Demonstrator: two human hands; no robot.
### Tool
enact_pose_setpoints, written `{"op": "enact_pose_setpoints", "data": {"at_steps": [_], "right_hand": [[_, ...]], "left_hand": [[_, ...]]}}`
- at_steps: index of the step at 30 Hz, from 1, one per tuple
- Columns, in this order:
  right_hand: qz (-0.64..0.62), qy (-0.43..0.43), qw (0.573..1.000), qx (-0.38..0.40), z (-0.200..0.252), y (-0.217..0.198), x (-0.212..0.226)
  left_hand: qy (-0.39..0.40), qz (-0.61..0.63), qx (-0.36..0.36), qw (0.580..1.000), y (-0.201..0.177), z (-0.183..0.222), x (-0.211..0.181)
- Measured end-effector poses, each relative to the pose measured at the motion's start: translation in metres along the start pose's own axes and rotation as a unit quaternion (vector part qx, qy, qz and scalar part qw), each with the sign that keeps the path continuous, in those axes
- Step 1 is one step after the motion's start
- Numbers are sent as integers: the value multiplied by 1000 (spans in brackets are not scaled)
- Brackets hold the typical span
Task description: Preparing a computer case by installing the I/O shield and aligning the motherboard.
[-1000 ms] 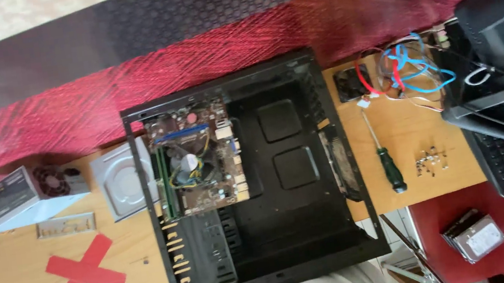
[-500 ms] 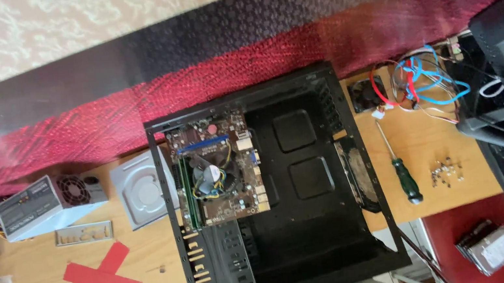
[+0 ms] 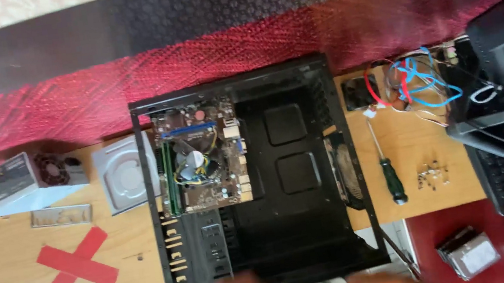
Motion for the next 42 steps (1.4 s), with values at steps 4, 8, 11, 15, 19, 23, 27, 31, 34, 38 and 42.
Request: {"op": "enact_pose_setpoints", "data": {"at_steps": [4, 8, 11, 15, 19, 23, 27, 31, 34, 38, 42], "right_hand": [[-194, -446, 843, 228, -52, -78, -25], [88, -477, 767, -419, -77, -146, 8], [33, -327, 850, -411, -89, -148, 18], [-17, -337, 838, -429, -107, -164, -5], [-7, -372, 812, -449, -112, -167, -5], [-30, -382, 812, -440, -112, -163, -8], [-103, -393, 811, -420, -117, -166, -12], [-165, -438, 793, -389, -125, -180, -30], [-193, -449, 782, -386, -129, -188, -40], [-207, -458, 778, -376, -131, -195, -43], [-198, -447, 788, -375, -132, -198, -48]], "left_hand": [[271, 78, -198, 939, -30, -84, -74], [246, 176, -242, 922, 7, -269, -70], [210, 285, -225, 908, 23, -361, -60], [149, 307, -202, 918, 24, -381, -58], [95, 274, -145, 946, -6, -341, -98], [96, 269, -182, 941, 1, -361, -86], [136, 524, -193, 819, -4, -317, -115], [30, 608, -176, 774, 127, -448, -20], [-40, 562, -103, 820, 138, -429, -12], [5, 643, -63, 763, 138, -430, -13], [-14, 608, -88, 789, 127, -403, -29]]}}
Point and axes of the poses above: each hand's wrist, its own z-axis away from the middle knuckle, its own y-axis out of the palm, x = y × z, the point moved 3 cm from there along -z, towards the middle knuckle, and after that the axes turned 13 degrees about -z, right-handed, at the moved point
